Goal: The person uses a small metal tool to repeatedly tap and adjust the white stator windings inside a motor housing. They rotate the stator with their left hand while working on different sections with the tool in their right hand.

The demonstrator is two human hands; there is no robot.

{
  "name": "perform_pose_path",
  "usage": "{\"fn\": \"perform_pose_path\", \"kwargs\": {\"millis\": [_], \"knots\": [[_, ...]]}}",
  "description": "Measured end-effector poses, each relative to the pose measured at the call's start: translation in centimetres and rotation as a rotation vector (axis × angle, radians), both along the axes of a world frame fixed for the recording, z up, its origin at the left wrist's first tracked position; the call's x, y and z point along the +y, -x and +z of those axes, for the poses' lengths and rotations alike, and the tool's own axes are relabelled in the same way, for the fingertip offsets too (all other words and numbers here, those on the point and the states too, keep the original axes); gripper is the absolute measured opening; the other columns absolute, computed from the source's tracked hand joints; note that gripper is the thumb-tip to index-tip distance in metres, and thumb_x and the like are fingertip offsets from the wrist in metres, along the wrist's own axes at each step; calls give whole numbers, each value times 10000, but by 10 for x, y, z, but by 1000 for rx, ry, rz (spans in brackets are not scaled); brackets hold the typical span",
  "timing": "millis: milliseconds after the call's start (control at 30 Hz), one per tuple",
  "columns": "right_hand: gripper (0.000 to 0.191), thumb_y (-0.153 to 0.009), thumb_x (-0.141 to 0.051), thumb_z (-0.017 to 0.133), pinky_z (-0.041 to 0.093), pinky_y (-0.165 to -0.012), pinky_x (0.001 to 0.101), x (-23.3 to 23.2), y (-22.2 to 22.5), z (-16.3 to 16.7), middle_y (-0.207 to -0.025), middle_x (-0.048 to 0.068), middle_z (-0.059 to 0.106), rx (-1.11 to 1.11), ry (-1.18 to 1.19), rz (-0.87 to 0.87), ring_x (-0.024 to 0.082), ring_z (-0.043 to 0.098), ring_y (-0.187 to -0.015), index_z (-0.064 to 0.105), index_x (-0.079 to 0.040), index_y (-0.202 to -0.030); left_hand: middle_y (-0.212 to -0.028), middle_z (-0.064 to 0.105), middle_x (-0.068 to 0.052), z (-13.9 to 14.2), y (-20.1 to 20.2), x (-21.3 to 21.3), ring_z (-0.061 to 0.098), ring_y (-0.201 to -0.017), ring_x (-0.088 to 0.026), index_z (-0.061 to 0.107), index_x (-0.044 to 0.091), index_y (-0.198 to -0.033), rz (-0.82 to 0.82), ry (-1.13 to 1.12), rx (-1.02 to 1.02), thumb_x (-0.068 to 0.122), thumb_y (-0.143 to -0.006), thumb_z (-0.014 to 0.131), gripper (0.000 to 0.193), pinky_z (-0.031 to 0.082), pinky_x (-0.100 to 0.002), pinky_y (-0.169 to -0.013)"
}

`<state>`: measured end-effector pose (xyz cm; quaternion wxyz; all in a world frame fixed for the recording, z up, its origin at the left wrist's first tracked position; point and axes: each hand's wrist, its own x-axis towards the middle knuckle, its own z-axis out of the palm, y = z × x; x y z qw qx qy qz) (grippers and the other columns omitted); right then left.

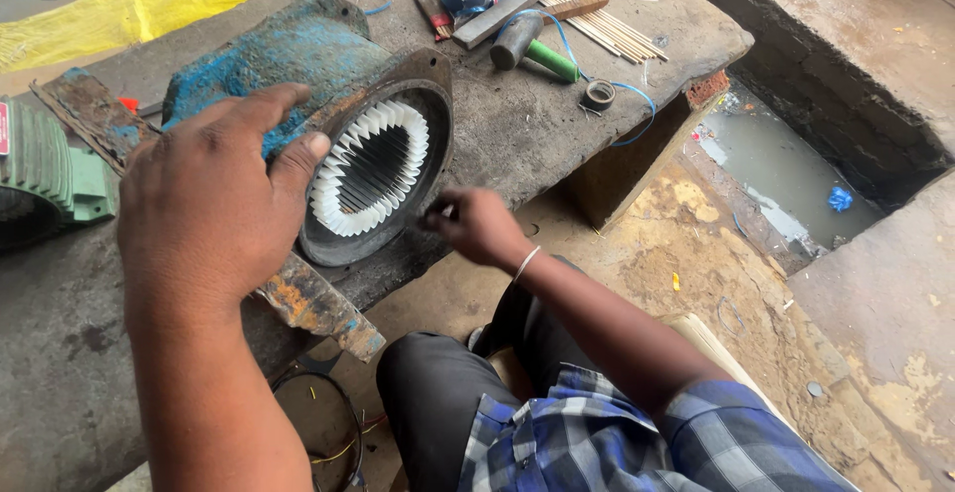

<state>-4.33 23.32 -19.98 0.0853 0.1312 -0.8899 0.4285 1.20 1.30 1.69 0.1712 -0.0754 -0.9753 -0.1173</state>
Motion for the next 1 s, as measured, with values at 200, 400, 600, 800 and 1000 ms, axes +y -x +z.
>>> {"fn": "perform_pose_path", "kwargs": {"millis": [200, 400, 600, 800, 1000], "knots": [[261, -964, -124, 644, 573, -695, 420, 5, 0, 2, -905, 166, 754, 277, 3, -152, 312, 734, -759, 674, -67, -1217, -1242, 710, -93, -1, -1, 0, 652, -1106, -364, 681, 241, -1353, 32, 4, -15, 467, -970, 676, 445, 452, -530, -964], [240, -948, -148, 684, 588, -705, 423, -2, -2, -10, -921, 133, 763, 223, -55, -21, 318, 739, -754, 718, -142, -1185, -1253, 709, -94, 0, 0, 1, 651, -1107, -370, 689, 242, -1348, 24, 11, 16, 459, -965, 689, 440, 455, -535, -960], [280, -896, -89, 660, 573, -686, 446, -8, -1, -6, -868, 178, 747, 264, -62, -35, 333, 722, -724, 735, -85, -1165, -1253, 711, -89, 1, -1, 3, 650, -1116, -369, 696, 237, -1339, 31, -4, 8, 454, -964, 692, 433, 467, -531, -950], [242, -918, -97, 645, 592, -700, 432, -12, -1, -6, -837, 179, 741, 122, -31, 16, 312, 736, -702, 753, -100, -1135, -1262, 708, -94, 2, -2, 4, 648, -1115, -383, 699, 244, -1336, 41, -6, 16, 445, -960, 697, 426, 472, -535, -938], [229, -893, -105, 669, 582, -674, 441, -15, -8, -15, -850, 187, 736, 117, -36, 74, 345, 721, -699, 753, -84, -1105, -1260, 709, -103, 3, -2, 4, 645, -1112, -395, 695, 235, -1345, 23, 0, 27, 435, -972, 695, 423, 470, -541, -939]]}}
